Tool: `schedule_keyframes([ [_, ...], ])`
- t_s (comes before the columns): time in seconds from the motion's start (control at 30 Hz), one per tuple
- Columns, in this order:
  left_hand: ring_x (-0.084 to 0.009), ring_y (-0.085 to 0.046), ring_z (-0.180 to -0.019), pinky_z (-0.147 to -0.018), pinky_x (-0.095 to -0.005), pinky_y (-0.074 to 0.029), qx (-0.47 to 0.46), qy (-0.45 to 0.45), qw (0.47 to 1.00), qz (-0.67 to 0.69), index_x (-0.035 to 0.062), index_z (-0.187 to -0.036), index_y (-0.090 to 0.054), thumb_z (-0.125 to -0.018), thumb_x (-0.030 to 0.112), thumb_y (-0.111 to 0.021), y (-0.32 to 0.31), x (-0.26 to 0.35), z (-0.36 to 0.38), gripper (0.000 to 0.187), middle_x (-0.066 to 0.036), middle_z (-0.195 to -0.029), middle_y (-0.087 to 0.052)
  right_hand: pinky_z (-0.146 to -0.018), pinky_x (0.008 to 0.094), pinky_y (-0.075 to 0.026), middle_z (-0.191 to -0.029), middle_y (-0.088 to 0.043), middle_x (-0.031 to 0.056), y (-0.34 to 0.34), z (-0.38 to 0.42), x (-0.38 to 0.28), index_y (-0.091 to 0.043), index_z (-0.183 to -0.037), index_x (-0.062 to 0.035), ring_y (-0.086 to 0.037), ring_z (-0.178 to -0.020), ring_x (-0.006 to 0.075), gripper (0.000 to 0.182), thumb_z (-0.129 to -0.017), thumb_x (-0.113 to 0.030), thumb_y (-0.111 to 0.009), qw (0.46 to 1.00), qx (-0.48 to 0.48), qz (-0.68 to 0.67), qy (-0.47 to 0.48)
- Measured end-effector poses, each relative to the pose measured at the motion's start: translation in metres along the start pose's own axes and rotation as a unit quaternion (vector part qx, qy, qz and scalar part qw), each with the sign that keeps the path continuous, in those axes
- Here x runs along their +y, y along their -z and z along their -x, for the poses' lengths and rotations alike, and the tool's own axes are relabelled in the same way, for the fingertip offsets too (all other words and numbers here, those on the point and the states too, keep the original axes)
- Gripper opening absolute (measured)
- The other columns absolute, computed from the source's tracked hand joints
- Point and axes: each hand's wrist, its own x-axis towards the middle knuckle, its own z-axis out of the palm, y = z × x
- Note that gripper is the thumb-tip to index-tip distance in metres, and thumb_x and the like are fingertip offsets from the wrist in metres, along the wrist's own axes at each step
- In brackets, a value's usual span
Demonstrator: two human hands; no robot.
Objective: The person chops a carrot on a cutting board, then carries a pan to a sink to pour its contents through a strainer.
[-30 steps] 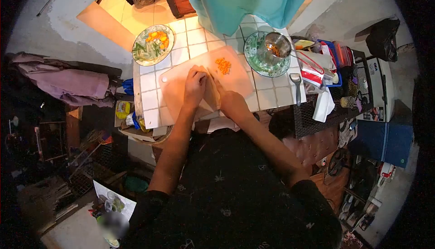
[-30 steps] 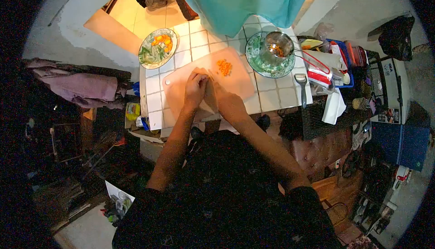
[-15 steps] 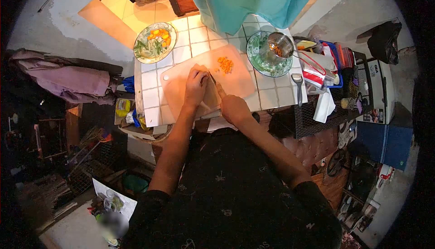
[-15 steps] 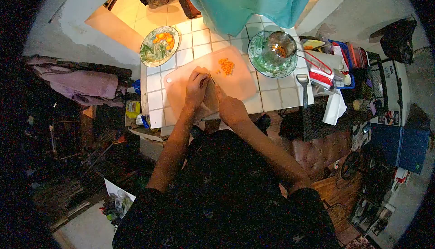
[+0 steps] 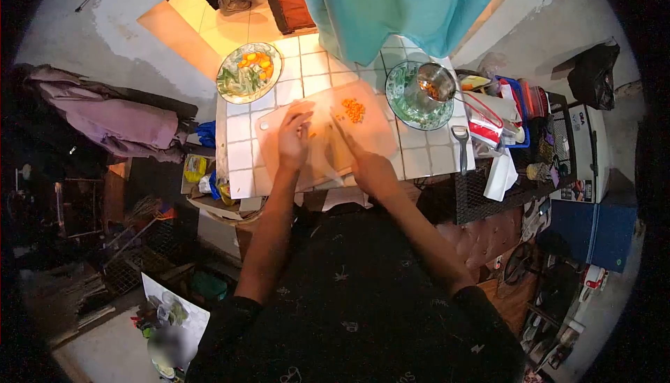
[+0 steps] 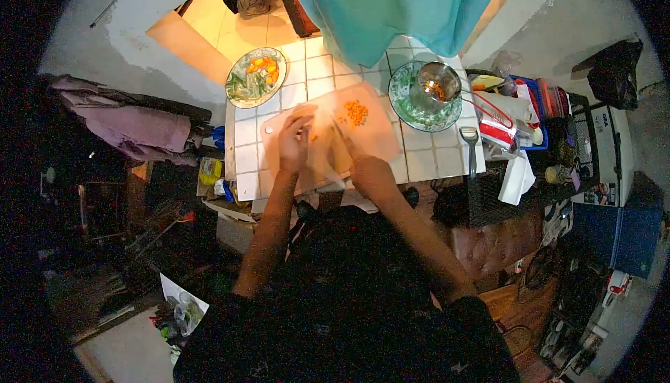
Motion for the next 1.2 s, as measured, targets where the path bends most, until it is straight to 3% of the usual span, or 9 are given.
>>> schedule_keyframes([
  [0.17,-0.0195,-0.067,-0.083,-0.077,-0.0332,-0.055,-0.035,0.073,0.991,-0.105,0.0035,-0.108,-0.074,-0.092,0.003,-0.068,0.027,-0.016,0.019,0.016,-0.011,-0.101,-0.068,-0.073,0.0522,-0.057,-0.089,-0.071,0.0221,-0.019,-0.008,0.004,-0.034,-0.157,-0.0092,-0.071,-0.079,0.0406,0.066,-0.094,-0.012,-0.053,0.998,-0.011,0.006,0.056],
  [0.23,-0.0194,-0.067,-0.082,-0.075,-0.0340,-0.055,-0.055,0.065,0.990,-0.113,0.0032,-0.107,-0.073,-0.092,0.004,-0.069,0.023,-0.018,0.022,0.015,-0.011,-0.100,-0.067,-0.069,0.0530,-0.055,-0.082,-0.069,0.0233,-0.021,-0.016,0.014,-0.032,-0.160,-0.0181,-0.067,-0.072,0.0426,0.070,-0.094,-0.012,-0.056,0.995,0.080,-0.022,0.053],
  [0.33,-0.0232,-0.068,-0.081,-0.074,-0.0355,-0.056,-0.055,0.040,0.990,-0.122,0.0015,-0.103,-0.070,-0.090,0.004,-0.071,0.009,-0.021,0.023,0.013,-0.013,-0.098,-0.066,-0.069,0.0536,-0.055,-0.080,-0.069,0.0241,-0.007,-0.016,0.019,-0.028,-0.162,-0.0225,-0.068,-0.071,0.0430,0.074,-0.094,-0.013,-0.057,0.999,0.034,-0.005,-0.013],
  [0.53,-0.0338,-0.062,-0.088,-0.078,-0.0391,-0.054,-0.050,-0.010,0.994,-0.100,0.0030,-0.091,-0.064,-0.083,-0.003,-0.070,-0.016,-0.020,0.005,0.012,-0.015,-0.093,-0.061,-0.069,0.0572,-0.054,-0.078,-0.068,0.0254,-0.006,-0.010,0.020,-0.025,-0.162,-0.0282,-0.067,-0.070,0.0451,0.076,-0.095,-0.014,-0.057,0.997,0.072,-0.037,0.015],
  [0.67,-0.0353,-0.062,-0.091,-0.082,-0.0410,-0.053,-0.067,-0.095,0.988,-0.100,0.0020,-0.092,-0.065,-0.082,-0.004,-0.070,-0.022,-0.022,-0.003,0.012,-0.016,-0.094,-0.062,-0.068,0.0575,-0.054,-0.077,-0.067,0.0268,0.004,-0.007,0.019,-0.028,-0.161,-0.0262,-0.067,-0.070,0.0457,0.074,-0.095,-0.015,-0.057,0.997,0.066,-0.032,-0.012],
  [0.73,-0.0359,-0.062,-0.092,-0.083,-0.0415,-0.053,-0.076,-0.104,0.987,-0.097,0.0016,-0.093,-0.065,-0.083,-0.004,-0.069,-0.021,-0.023,-0.003,0.012,-0.016,-0.094,-0.063,-0.073,0.0563,-0.056,-0.091,-0.070,0.0245,0.012,-0.007,0.018,-0.019,-0.164,-0.0257,-0.069,-0.076,0.0440,0.077,-0.096,-0.012,-0.052,0.998,0.005,-0.039,-0.041],
  [0.83,-0.0328,-0.063,-0.091,-0.081,-0.0389,-0.053,-0.072,-0.095,0.988,-0.101,0.0017,-0.094,-0.065,-0.082,-0.005,-0.071,-0.022,-0.018,0.000,0.015,-0.015,-0.094,-0.062,-0.068,0.0574,-0.054,-0.074,-0.066,0.0282,0.007,-0.005,0.021,-0.036,-0.159,-0.0210,-0.067,-0.070,0.0464,0.066,-0.096,-0.017,-0.055,0.996,0.064,-0.060,-0.022],
  [1.0,-0.0244,-0.063,-0.085,-0.069,-0.0323,-0.054,-0.043,0.014,0.997,-0.058,0.0009,-0.098,-0.066,-0.080,-0.007,-0.076,-0.020,-0.005,0.005,0.023,-0.012,-0.094,-0.060,-0.068,0.0570,-0.054,-0.074,-0.066,0.0286,0.009,-0.004,0.020,-0.034,-0.159,-0.0210,-0.067,-0.070,0.0468,0.065,-0.097,-0.018,-0.055,0.996,0.053,-0.058,-0.040],
  [1.2,-0.0280,-0.065,-0.083,-0.070,-0.0356,-0.055,-0.014,-0.005,0.997,-0.079,0.0005,-0.099,-0.067,-0.081,-0.005,-0.076,-0.016,-0.008,0.013,0.021,-0.013,-0.093,-0.060,-0.070,0.0568,-0.055,-0.077,-0.068,0.0278,0.013,-0.002,0.017,-0.032,-0.160,-0.0218,-0.068,-0.071,0.0460,0.066,-0.098,-0.018,-0.054,0.997,0.043,-0.056,-0.037],
])
